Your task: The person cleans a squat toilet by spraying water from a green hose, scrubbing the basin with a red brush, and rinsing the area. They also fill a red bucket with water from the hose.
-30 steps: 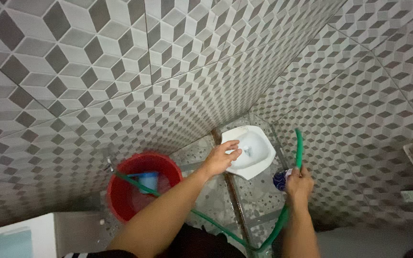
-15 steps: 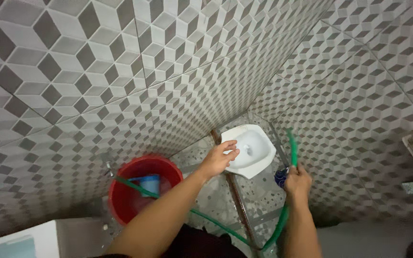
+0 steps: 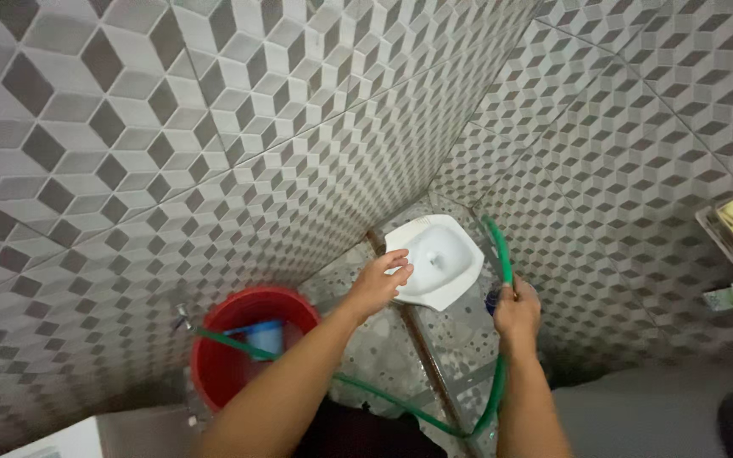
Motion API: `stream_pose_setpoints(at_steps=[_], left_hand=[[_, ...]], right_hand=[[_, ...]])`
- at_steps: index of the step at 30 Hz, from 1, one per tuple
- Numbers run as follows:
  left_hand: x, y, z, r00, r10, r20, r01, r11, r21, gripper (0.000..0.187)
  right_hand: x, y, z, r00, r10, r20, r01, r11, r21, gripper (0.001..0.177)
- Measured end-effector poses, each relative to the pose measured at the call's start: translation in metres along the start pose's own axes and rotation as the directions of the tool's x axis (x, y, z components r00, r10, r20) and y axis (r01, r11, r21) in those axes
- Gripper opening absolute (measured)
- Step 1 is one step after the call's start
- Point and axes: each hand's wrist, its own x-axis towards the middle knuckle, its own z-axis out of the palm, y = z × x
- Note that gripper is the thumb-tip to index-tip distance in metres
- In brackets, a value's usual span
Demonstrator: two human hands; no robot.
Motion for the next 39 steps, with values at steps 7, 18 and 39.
stream_pose_setpoints(at_steps=[7, 18, 39], left_hand=[[0.002, 0.007, 0.022, 1.0, -0.015, -0.015, 0.015, 1.0, -0.012, 0.062], [0.028, -0.002, 0.07, 0.995, 0.076, -0.06, -0.081, 0.994, -0.077, 0.061], [0.056, 0.017, 0.168, 0.892, 0.236, -0.385, -0.282, 0.957, -0.068, 0.032]], right_hand=[[0.006, 0.005, -0.009, 0.999, 0.035, -0.006, -0.035, 0.997, 0.066, 0.04], [0.04, 0.02, -0.016, 0.995, 0.013, 0.101, -0.026, 0.992, 0.124, 0.04], [0.083, 0.068, -0.055, 0.869, 0.193, 0.455, -0.429, 0.752, 0.5, 0.018]])
